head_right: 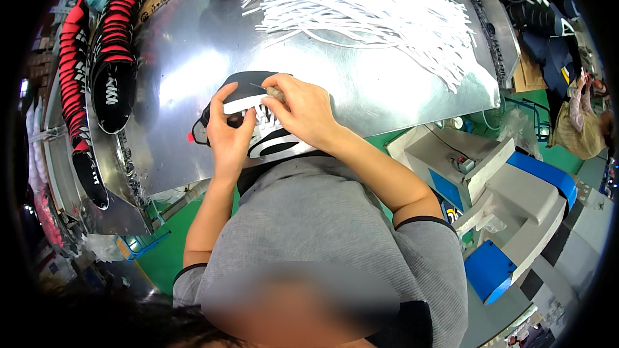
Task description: The person laces a black and white shoe component by hand, pulling white laces through eyelets and organizing a pile of laces on the workstation.
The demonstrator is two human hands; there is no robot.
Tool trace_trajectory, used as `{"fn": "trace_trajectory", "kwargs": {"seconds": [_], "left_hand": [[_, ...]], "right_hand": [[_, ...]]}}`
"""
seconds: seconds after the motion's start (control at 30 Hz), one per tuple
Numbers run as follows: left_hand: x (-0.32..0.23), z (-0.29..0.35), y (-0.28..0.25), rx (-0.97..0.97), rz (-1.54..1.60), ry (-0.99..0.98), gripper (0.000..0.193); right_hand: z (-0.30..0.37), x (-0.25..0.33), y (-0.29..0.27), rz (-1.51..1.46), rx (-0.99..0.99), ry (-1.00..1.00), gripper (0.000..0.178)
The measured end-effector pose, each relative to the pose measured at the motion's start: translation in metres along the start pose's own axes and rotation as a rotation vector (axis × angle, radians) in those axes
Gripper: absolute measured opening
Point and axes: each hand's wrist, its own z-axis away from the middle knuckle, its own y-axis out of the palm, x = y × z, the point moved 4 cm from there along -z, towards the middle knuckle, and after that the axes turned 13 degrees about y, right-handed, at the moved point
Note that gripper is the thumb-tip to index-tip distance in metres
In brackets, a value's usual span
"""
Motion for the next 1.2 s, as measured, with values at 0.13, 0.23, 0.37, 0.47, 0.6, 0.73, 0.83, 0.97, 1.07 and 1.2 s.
{"fn": "trace_trajectory", "kwargs": {"seconds": [0.13, 0.23, 0.37, 0.47, 0.6, 0.73, 0.83, 0.97, 1.07, 1.2], "left_hand": [[-0.003, -0.002, -0.01, 0.287, 0.413, -0.138, 0.048], [-0.003, 0.001, -0.012, 0.323, 0.53, -0.14, 0.048], [0.003, -0.004, -0.008, 0.243, 0.627, -0.289, 0.048], [0.0, -0.003, -0.003, 0.251, 0.636, -0.265, 0.048], [0.002, -0.001, -0.002, 0.307, 0.661, -0.24, 0.045], [-0.001, -0.002, -0.003, 0.262, 0.746, -0.298, 0.038], [0.009, -0.006, -0.005, 0.236, 0.624, -0.279, 0.034], [0.019, -0.016, -0.001, 0.155, 0.608, -0.271, 0.033], [0.012, -0.017, 0.0, 0.21, 0.564, -0.271, 0.035], [-0.009, -0.009, -0.013, 0.453, 0.33, -0.123, 0.039]], "right_hand": [[-0.006, -0.01, 0.003, -0.023, -0.103, 0.124, 0.019], [-0.014, -0.021, 0.004, -0.261, -0.081, 0.17, 0.022], [0.005, 0.003, -0.009, -0.173, -0.001, -0.333, 0.028], [0.016, 0.014, -0.006, 0.113, -0.121, -0.584, 0.036], [0.014, 0.006, 0.0, 0.161, -0.128, -0.563, 0.028], [0.01, 0.003, 0.002, 0.009, -0.086, -0.482, 0.025], [0.028, 0.022, -0.001, -0.083, 0.108, -0.523, 0.024], [0.053, 0.037, 0.004, -0.226, 0.284, -0.558, 0.02], [0.034, 0.016, 0.003, 0.046, -0.01, -0.562, 0.029], [0.03, -0.008, 0.013, 0.162, -0.09, -0.599, 0.039]]}}
